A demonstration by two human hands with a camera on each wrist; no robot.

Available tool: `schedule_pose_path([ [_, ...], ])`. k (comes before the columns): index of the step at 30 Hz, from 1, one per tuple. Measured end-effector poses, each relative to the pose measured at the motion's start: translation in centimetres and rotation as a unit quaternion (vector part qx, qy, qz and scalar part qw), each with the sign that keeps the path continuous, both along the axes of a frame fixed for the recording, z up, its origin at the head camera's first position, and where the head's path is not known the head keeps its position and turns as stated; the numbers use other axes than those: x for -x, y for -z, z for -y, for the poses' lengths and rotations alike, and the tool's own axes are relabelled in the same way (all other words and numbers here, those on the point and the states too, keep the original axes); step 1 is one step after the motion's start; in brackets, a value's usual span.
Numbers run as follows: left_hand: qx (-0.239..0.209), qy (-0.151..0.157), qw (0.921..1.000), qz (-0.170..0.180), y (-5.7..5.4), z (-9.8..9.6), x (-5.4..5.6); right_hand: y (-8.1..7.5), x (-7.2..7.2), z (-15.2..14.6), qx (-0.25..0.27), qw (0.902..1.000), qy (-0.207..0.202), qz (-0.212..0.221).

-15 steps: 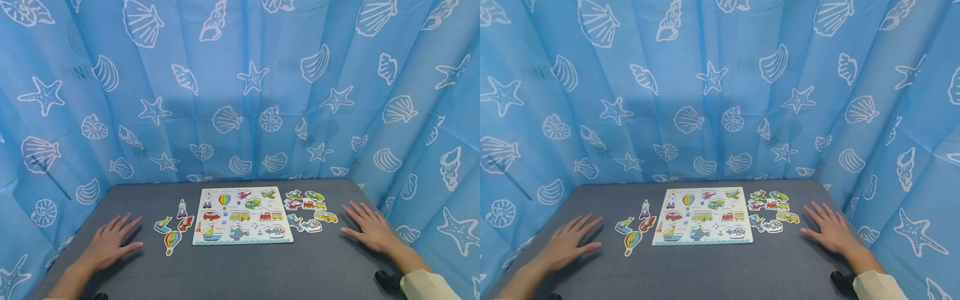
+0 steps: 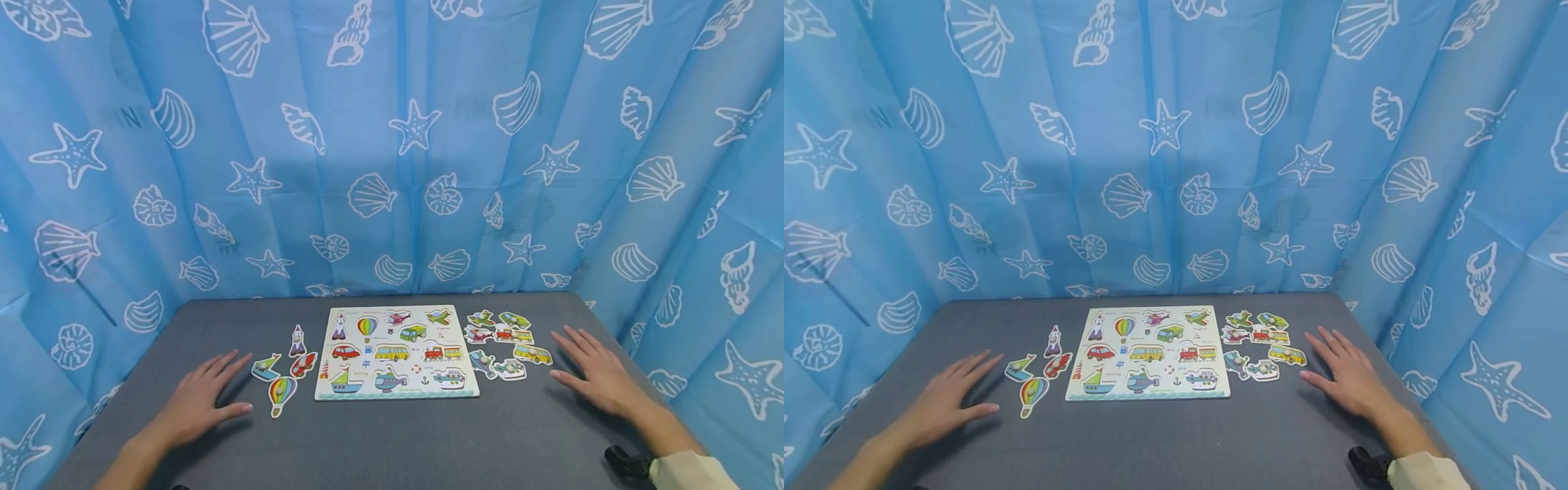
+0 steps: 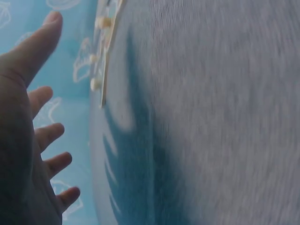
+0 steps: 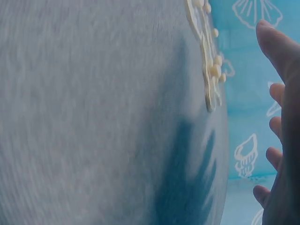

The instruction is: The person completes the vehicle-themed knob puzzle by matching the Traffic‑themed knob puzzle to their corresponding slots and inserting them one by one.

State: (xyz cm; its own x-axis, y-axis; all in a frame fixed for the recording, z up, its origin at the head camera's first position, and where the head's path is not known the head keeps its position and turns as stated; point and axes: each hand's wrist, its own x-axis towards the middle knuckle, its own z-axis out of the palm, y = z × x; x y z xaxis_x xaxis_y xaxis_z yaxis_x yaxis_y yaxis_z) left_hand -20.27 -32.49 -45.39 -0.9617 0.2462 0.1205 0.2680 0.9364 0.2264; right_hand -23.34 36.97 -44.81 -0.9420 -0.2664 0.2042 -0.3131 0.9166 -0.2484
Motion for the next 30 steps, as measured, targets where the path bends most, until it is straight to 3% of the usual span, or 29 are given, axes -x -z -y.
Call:
schedule_pose_path([
  [5, -0.078, 0.025, 0.9965, -0.013, -0.1, -1.0, -0.3, -0.1, -0.3, 0.9, 0.011, 0.9996, -0.013, -0.022],
  [10, -0.170, 0.036, 0.9848, 0.005, -0.2, -2.4, -0.6, 0.0, -0.6, 1.7, 0.012, 0.9993, -0.018, -0.030],
  [13, -0.233, 0.055, 0.9708, 0.006, -0.3, -3.5, -0.9, 0.0, -0.7, 2.3, 0.012, 0.9993, -0.016, -0.031],
  [18, -0.340, 0.088, 0.9361, 0.018, -0.7, -5.3, -1.4, 0.2, -0.6, 3.5, 0.016, 0.9989, -0.015, -0.040],
  [27, -0.455, 0.095, 0.8835, 0.056, -1.1, -9.0, -2.8, 1.3, -0.5, 5.2, 0.056, 0.9947, -0.026, -0.082],
  [30, -0.486, 0.067, 0.8694, 0.060, -0.8, -10.1, -3.0, 1.2, -0.5, 6.3, 0.068, 0.9934, -0.010, -0.092],
])
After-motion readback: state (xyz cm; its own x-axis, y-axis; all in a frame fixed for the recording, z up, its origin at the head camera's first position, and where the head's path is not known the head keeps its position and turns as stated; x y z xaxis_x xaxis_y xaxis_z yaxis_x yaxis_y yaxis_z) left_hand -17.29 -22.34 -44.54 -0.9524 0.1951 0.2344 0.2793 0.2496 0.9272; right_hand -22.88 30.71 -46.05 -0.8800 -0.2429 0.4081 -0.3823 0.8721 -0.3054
